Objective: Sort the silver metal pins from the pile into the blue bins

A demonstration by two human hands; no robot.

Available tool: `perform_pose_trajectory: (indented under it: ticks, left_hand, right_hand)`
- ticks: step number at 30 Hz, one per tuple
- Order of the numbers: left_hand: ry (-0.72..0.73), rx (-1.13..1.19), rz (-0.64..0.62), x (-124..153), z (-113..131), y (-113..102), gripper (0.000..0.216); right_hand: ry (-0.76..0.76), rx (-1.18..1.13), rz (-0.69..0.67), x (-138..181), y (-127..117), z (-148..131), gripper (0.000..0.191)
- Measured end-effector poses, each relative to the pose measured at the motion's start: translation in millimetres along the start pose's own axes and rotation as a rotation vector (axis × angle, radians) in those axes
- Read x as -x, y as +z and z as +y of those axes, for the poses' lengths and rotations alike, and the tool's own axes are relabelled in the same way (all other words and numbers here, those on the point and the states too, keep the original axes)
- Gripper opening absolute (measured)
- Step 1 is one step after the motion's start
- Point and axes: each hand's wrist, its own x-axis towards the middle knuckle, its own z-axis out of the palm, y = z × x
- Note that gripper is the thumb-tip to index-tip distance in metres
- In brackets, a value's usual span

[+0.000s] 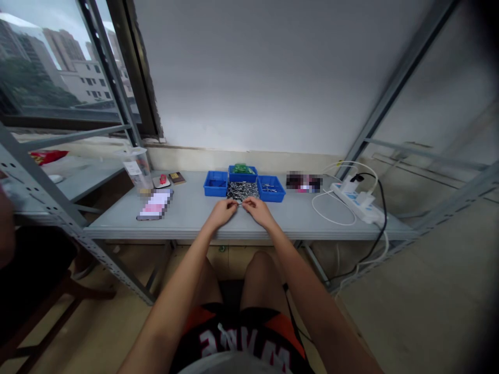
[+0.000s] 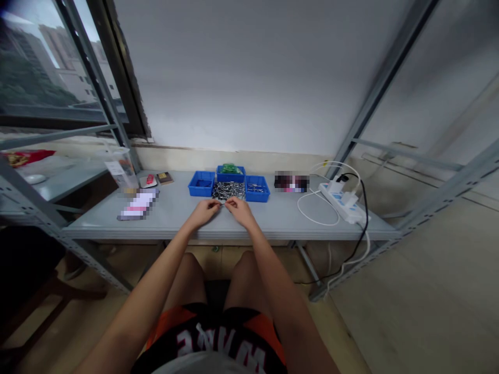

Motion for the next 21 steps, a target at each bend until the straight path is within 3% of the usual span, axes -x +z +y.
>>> perform_pose_trajectory:
  ticks: [8, 16, 21]
  left_hand:
    - [-0.004, 0.008, 0.028, 0, -1, 1, 0.024]
    - [-0.048, 0.056, 0.114, -1, -3, -1, 0.022]
    - [-0.079, 0.084, 0.135, 1, -1, -3, 0.023]
  right_hand:
    - [0.016, 0.037, -0.009, 1, 0, -8, 0.019]
    - [-0.086, 0.193, -0.217, -10, 3, -2, 0.014]
    - [-0.144, 0.317, -0.151, -10, 6, 1, 0.013]
